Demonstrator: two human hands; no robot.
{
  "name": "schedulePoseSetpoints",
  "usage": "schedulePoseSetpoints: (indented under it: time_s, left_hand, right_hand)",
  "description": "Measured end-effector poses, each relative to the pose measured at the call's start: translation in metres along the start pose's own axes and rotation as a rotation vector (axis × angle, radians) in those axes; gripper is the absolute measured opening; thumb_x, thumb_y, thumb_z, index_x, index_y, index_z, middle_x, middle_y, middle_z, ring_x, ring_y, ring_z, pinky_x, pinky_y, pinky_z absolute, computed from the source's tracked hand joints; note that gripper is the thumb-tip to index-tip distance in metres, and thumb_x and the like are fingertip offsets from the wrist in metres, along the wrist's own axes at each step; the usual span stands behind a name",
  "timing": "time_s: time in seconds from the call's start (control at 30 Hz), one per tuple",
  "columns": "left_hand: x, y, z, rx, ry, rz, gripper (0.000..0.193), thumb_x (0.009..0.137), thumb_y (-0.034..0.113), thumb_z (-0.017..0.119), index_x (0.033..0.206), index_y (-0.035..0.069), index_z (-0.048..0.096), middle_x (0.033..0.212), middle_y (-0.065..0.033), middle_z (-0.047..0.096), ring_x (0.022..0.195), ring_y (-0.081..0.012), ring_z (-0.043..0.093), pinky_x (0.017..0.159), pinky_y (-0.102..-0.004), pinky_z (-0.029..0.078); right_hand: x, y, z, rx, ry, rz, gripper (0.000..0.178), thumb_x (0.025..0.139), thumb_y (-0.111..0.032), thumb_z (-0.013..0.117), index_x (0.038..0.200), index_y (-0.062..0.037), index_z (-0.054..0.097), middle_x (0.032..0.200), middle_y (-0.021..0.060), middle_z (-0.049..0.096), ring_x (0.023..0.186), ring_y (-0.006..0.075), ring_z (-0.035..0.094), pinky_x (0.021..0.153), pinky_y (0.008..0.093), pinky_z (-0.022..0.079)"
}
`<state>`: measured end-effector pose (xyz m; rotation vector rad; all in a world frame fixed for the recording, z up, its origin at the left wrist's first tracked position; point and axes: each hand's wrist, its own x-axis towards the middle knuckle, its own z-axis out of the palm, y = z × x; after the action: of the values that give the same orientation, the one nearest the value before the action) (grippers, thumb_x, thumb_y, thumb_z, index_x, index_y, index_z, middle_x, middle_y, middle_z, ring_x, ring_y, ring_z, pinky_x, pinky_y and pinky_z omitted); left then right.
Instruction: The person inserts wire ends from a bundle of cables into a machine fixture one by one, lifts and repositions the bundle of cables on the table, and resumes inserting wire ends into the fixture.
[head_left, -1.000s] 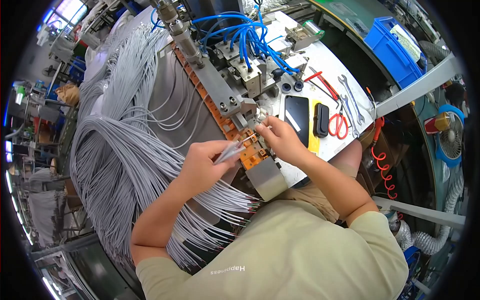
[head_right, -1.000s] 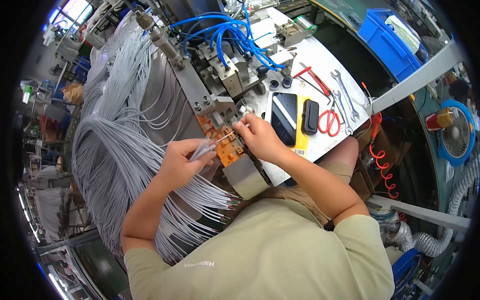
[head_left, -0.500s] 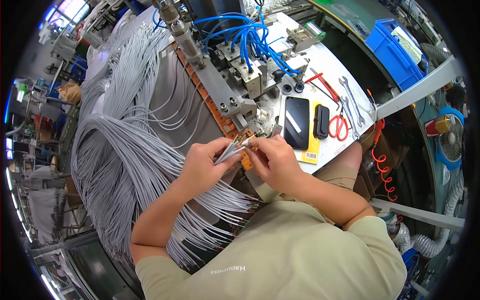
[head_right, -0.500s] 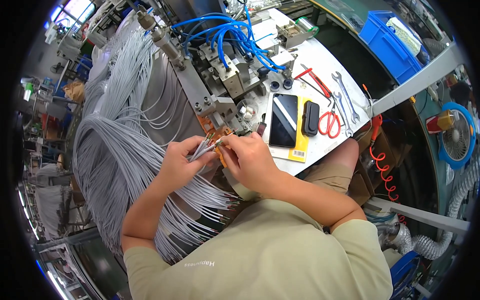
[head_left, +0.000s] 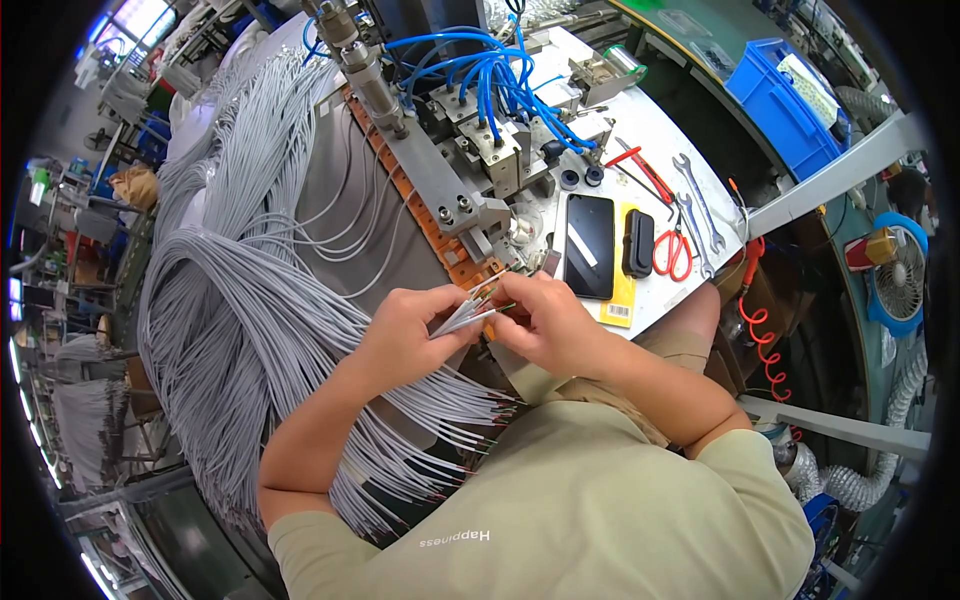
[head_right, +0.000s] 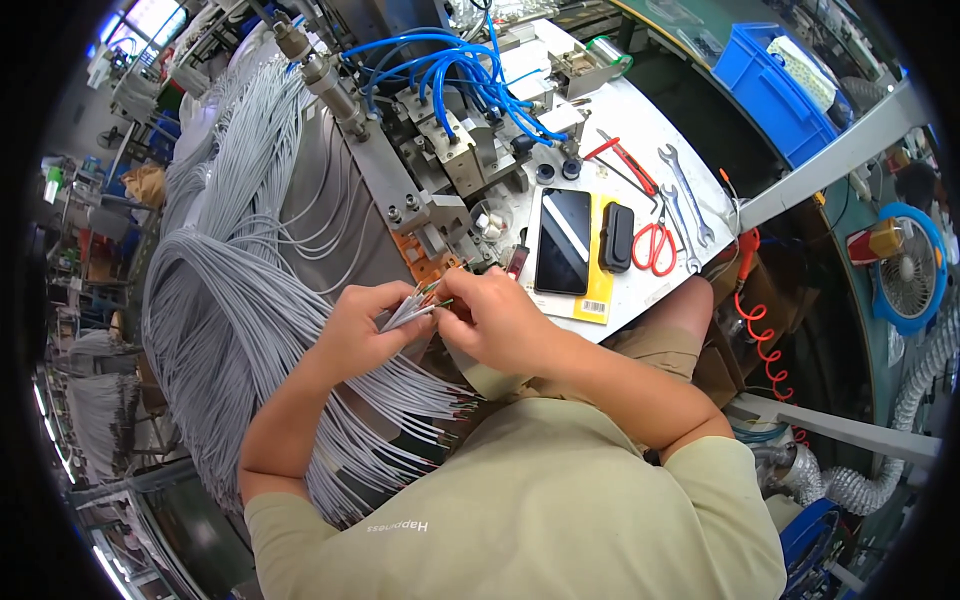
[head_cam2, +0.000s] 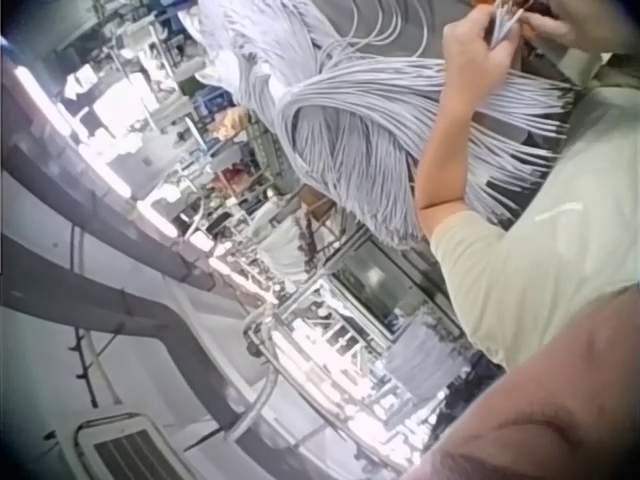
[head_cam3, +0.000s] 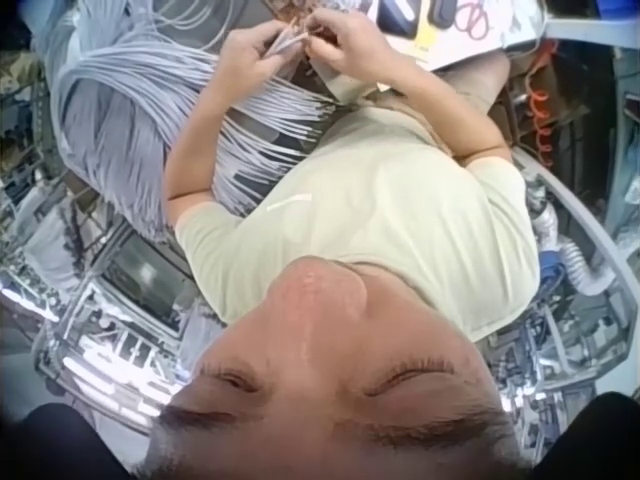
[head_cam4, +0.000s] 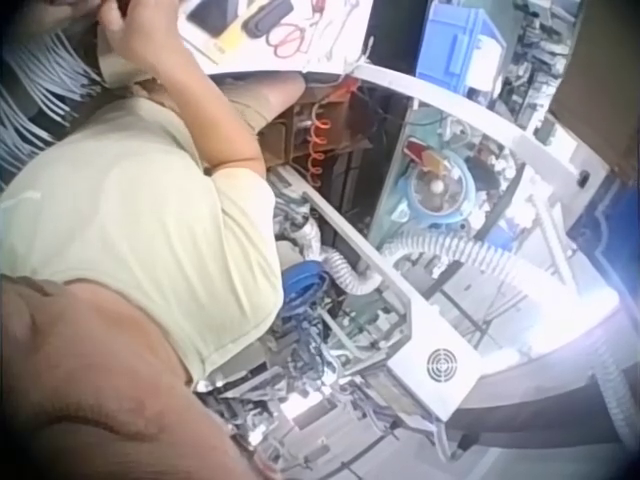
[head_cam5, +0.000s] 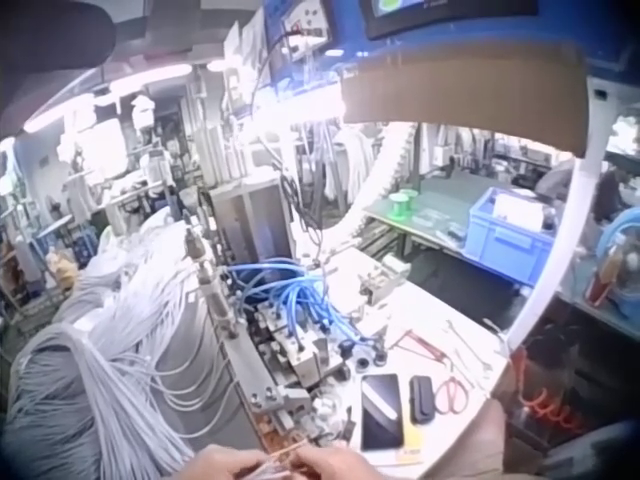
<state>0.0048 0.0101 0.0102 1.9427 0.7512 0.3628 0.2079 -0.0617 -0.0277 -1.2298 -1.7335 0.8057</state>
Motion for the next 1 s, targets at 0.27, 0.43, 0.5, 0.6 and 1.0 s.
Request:
schedulePoseSetpoints:
  time_s: [0.27, 0.43, 0.5, 0.6, 1.0]
  left_hand:
    - [-0.001, -0.001, -0.008, -0.07, -0.071, -0.079, 0.021, 0.091, 0.011, 0.067, 0.11, 0.0, 0.065, 0.075, -0.005, 0.07, 0.067, -0.0086, 0.06, 0.064, -0.0276, 0.049]
    - [-0.009, 0.007, 0.0, 0.312, 0.181, 0.091, 0.023, 0.093, 0.011, 0.067, 0.113, 0.0, 0.065, 0.077, -0.0053, 0.071, 0.067, -0.0083, 0.06, 0.065, -0.0264, 0.049]
    - [-0.011, 0.017, 0.0, 0.239, 0.215, 0.14, 0.023, 0.093, 0.01, 0.067, 0.113, 0.0, 0.065, 0.08, -0.0062, 0.071, 0.069, -0.0084, 0.061, 0.065, -0.0256, 0.05]
    - [-0.01, 0.007, -0.006, -0.008, 0.048, 0.022, 0.022, 0.094, 0.009, 0.066, 0.114, -0.001, 0.065, 0.084, -0.0076, 0.071, 0.072, -0.0083, 0.063, 0.065, -0.0257, 0.051]
    - [-0.008, -0.004, 0.004, 0.47, 0.098, 0.256, 0.034, 0.077, 0.004, 0.073, 0.111, 0.004, 0.068, 0.113, -0.0086, 0.07, 0.08, -0.023, 0.071, 0.069, -0.0308, 0.057]
  right_hand:
    - [-0.001, 0.004, 0.006, -0.205, 0.146, -0.294, 0.012, 0.087, -0.005, 0.068, 0.097, -0.0051, 0.06, 0.076, 0.0084, 0.061, 0.069, 0.0246, 0.052, 0.068, 0.0376, 0.036]
    - [0.005, 0.009, 0.006, -0.443, 0.213, -0.271, 0.012, 0.09, -0.008, 0.067, 0.097, -0.0038, 0.058, 0.075, 0.0106, 0.06, 0.066, 0.0271, 0.051, 0.07, 0.0388, 0.037]
    - [0.008, 0.031, 0.003, -0.394, 0.25, -0.138, 0.011, 0.092, -0.009, 0.066, 0.097, -0.0034, 0.057, 0.074, 0.0099, 0.059, 0.065, 0.0251, 0.051, 0.069, 0.0375, 0.038]
    - [0.005, 0.049, 0.001, -0.298, 0.311, 0.126, 0.013, 0.095, -0.013, 0.064, 0.096, -0.0025, 0.057, 0.072, 0.0086, 0.058, 0.062, 0.0211, 0.052, 0.067, 0.035, 0.04]
    - [0.021, 0.051, -0.011, 0.385, -0.037, 0.676, 0.024, 0.099, -0.021, 0.06, 0.091, 0.0, 0.054, 0.066, 0.0069, 0.055, 0.059, 0.013, 0.05, 0.057, 0.0309, 0.043]
